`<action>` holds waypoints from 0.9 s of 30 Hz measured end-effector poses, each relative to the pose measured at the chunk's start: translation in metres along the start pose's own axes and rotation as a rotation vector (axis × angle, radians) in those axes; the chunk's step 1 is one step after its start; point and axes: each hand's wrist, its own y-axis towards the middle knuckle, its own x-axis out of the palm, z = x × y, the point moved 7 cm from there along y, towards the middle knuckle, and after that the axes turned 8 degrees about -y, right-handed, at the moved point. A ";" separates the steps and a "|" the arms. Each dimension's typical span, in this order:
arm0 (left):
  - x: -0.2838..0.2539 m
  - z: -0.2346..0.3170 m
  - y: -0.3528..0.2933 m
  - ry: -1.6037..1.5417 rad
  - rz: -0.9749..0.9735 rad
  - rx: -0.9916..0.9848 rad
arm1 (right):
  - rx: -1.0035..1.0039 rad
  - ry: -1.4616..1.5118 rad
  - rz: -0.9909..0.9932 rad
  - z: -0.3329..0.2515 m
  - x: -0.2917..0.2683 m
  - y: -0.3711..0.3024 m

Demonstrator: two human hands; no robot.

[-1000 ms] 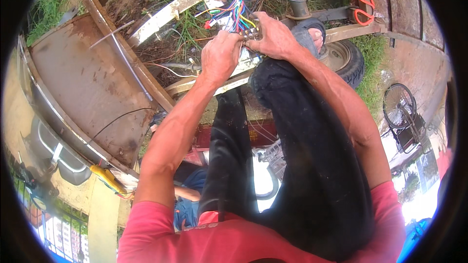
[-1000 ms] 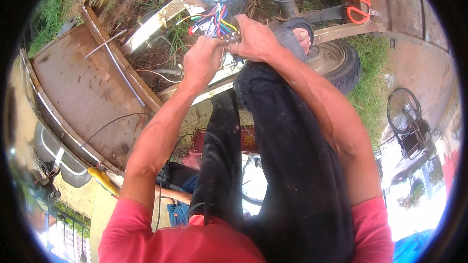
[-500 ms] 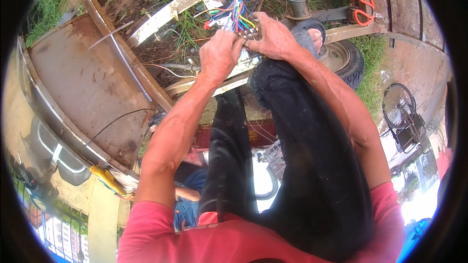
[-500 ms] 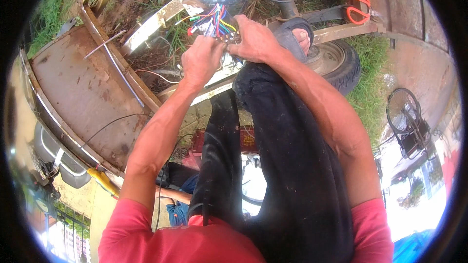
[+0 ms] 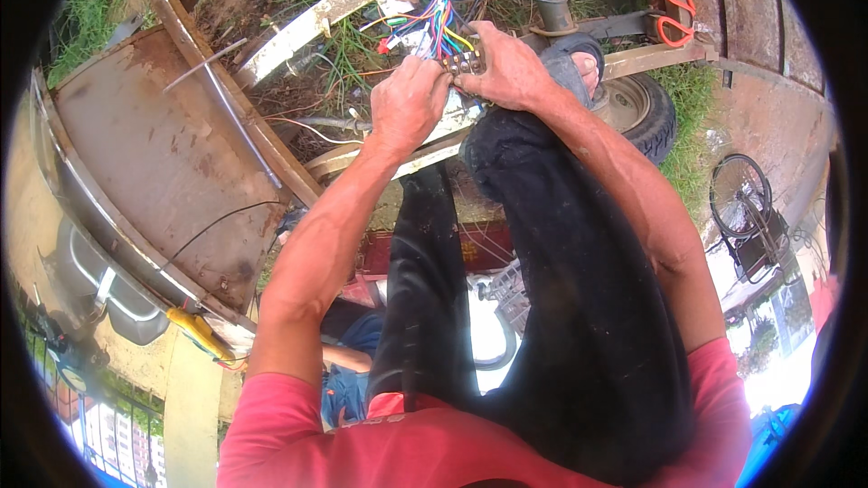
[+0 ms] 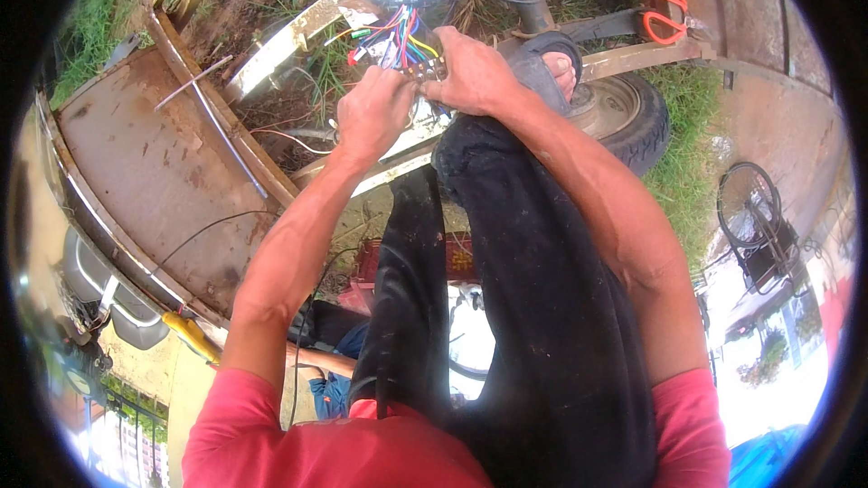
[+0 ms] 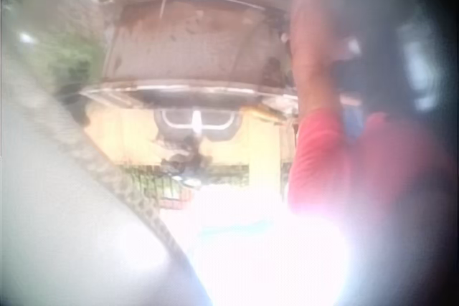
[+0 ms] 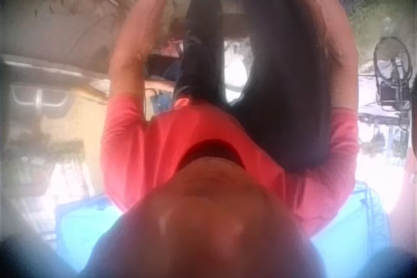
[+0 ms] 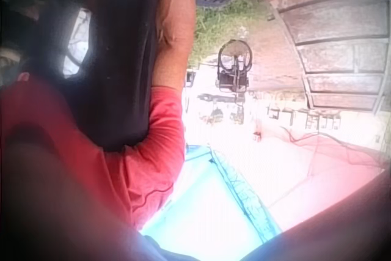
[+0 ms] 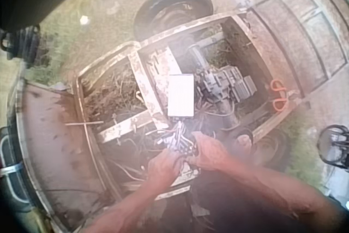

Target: The person connects multiple colored wires to a terminal block using a screwdriver. They strip wire ends, insert them into terminals, and tighten screws to secure each connection.

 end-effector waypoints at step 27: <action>0.017 -0.015 -0.045 -0.335 -0.041 -0.756 | 0.019 -0.037 -0.013 0.000 0.001 0.002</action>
